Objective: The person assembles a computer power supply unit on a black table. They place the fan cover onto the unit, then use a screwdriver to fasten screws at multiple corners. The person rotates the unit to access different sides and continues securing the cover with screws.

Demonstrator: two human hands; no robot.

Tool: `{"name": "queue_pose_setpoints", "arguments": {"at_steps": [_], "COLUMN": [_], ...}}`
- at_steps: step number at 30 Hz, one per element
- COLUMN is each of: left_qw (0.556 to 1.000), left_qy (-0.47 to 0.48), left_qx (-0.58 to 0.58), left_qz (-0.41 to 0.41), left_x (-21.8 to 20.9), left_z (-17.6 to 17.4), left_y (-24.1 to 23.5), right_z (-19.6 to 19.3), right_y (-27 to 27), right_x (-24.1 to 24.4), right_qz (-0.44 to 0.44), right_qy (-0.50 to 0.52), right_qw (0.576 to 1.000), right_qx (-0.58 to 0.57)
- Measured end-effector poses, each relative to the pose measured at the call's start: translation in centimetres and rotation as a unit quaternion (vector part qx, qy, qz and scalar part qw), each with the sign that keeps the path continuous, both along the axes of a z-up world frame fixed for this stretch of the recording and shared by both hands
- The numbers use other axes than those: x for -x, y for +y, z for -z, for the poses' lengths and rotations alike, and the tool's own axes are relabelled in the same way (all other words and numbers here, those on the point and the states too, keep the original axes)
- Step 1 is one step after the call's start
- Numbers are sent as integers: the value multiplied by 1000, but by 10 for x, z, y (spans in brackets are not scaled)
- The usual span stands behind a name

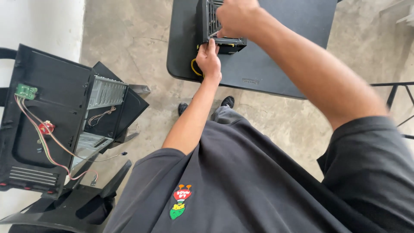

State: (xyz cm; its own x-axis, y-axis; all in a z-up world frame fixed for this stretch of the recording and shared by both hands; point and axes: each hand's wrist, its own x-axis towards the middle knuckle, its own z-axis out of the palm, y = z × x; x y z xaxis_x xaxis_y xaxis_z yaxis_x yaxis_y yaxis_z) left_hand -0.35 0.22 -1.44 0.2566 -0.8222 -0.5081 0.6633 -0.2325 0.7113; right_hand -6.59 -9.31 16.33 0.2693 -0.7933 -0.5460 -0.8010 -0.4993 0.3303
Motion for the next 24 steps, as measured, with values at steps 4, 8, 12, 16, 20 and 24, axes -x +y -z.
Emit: {"name": "queue_pose_setpoints", "arguments": {"at_steps": [4, 8, 12, 16, 20, 24], "left_qw": [999, 999, 999, 999, 997, 993], "left_qy": [-2, 0, 11, -5, -8, 26], "left_qx": [47, 43, 42, 30, 31, 18], "left_qz": [-14, -13, -29, -34, -66, -112], "left_x": [5, 2, 4, 6, 18, 36], "left_z": [11, 23, 49, 82, 36, 30], "left_y": [4, 0, -3, 3, 3, 10], "right_z": [38, 115, 135, 180, 187, 189], "right_y": [5, 33, 60, 78, 78, 86], "right_x": [89, 140, 138, 145, 148, 152], "right_qz": [139, 307, 579, 561, 542, 533], "right_qy": [-273, -414, -620, -729, -756, -767], "right_qw": [950, 839, 525, 388, 355, 316], "right_qx": [59, 174, -67, -55, -93, -164]}}
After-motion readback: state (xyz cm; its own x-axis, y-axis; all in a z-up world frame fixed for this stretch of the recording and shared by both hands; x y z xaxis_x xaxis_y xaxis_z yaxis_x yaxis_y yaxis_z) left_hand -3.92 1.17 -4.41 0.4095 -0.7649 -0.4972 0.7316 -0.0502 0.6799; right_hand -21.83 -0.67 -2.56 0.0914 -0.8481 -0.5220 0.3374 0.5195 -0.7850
